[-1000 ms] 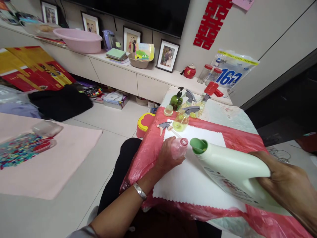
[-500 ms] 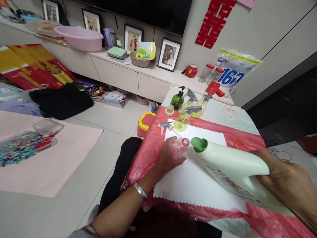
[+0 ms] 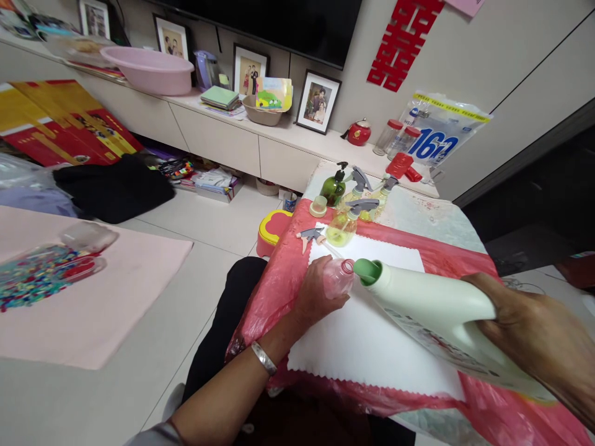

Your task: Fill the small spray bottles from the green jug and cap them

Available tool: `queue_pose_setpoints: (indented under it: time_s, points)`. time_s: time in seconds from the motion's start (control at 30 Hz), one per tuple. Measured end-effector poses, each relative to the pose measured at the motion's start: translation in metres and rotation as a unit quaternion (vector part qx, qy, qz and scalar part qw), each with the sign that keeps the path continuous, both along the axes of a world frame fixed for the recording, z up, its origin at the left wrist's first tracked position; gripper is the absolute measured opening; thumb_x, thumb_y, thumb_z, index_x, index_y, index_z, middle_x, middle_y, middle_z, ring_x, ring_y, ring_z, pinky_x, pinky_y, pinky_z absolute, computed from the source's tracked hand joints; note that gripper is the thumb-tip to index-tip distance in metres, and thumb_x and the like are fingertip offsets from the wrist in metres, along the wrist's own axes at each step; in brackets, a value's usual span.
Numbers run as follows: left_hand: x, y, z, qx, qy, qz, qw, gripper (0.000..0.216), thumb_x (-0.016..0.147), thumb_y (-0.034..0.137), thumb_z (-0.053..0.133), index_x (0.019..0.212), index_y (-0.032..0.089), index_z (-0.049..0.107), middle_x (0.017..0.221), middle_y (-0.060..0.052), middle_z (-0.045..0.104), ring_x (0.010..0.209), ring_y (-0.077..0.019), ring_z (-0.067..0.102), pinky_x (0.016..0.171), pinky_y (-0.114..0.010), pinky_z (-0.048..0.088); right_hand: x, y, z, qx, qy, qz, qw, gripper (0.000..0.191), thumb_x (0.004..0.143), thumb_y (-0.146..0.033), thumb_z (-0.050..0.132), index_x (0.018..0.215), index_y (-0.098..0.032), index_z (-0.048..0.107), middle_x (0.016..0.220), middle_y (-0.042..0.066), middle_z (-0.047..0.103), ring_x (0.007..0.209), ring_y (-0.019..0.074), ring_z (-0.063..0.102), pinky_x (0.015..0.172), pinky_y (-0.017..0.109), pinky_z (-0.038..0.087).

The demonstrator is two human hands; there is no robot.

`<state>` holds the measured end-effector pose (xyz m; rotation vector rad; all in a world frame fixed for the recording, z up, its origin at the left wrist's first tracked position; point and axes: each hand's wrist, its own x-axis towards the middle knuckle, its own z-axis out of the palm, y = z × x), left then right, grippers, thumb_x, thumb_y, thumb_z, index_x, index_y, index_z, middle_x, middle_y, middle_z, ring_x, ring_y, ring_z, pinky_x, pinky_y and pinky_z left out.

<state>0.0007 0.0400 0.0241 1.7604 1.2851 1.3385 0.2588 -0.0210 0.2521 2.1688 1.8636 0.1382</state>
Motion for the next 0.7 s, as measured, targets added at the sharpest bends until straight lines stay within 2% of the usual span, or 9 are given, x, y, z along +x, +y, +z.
queue_pose_setpoints:
  time_s: [0.13,0.3,0.6,0.7]
  points:
    - [0.000,0.000,-0.004,-0.014,-0.023,-0.013,1.000,0.084,0.056,0.026,0.082,0.131,0.022,0.045,0.125,-0.014,0.060,0.116,-0.0354,0.061,0.104,-0.055,0.052,-0.006,0.005,0.006,-0.036,-0.028,-0.012,0.999,0.040,0.068,-0.038,0.043,0.105,-0.035,0.059,0.074,0.002,0.070,0.068,0.0304,0.066,0.062,0.037,0.042]
    - [0.001,0.000,-0.005,-0.006,0.002,-0.009,1.000,0.080,0.058,0.026,0.082,0.130,0.023,0.047,0.123,-0.013,0.061,0.114,-0.0350,0.062,0.099,-0.054,0.054,-0.009,0.008,0.011,-0.060,-0.043,-0.012,0.997,0.043,0.071,-0.034,0.045,0.112,-0.036,0.058,0.080,0.002,0.073,0.073,0.0301,0.068,0.064,0.036,0.042]
    - [0.001,-0.001,-0.003,-0.009,-0.015,-0.015,1.000,0.080,0.058,0.025,0.082,0.130,0.024,0.046,0.125,-0.013,0.060,0.116,-0.0351,0.061,0.102,-0.055,0.052,-0.013,0.007,0.021,-0.039,-0.053,0.014,0.998,0.042,0.071,-0.034,0.048,0.110,-0.037,0.063,0.070,-0.001,0.071,0.064,0.0271,0.067,0.057,0.034,0.040]
    - [0.001,-0.001,-0.001,-0.008,-0.013,-0.014,1.000,0.079,0.058,0.026,0.081,0.129,0.023,0.046,0.124,-0.013,0.061,0.115,-0.0351,0.061,0.102,-0.055,0.052,-0.012,0.007,0.021,-0.010,-0.046,0.035,0.998,0.041,0.067,-0.033,0.051,0.106,-0.038,0.065,0.064,-0.002,0.068,0.058,0.0257,0.064,0.054,0.033,0.039]
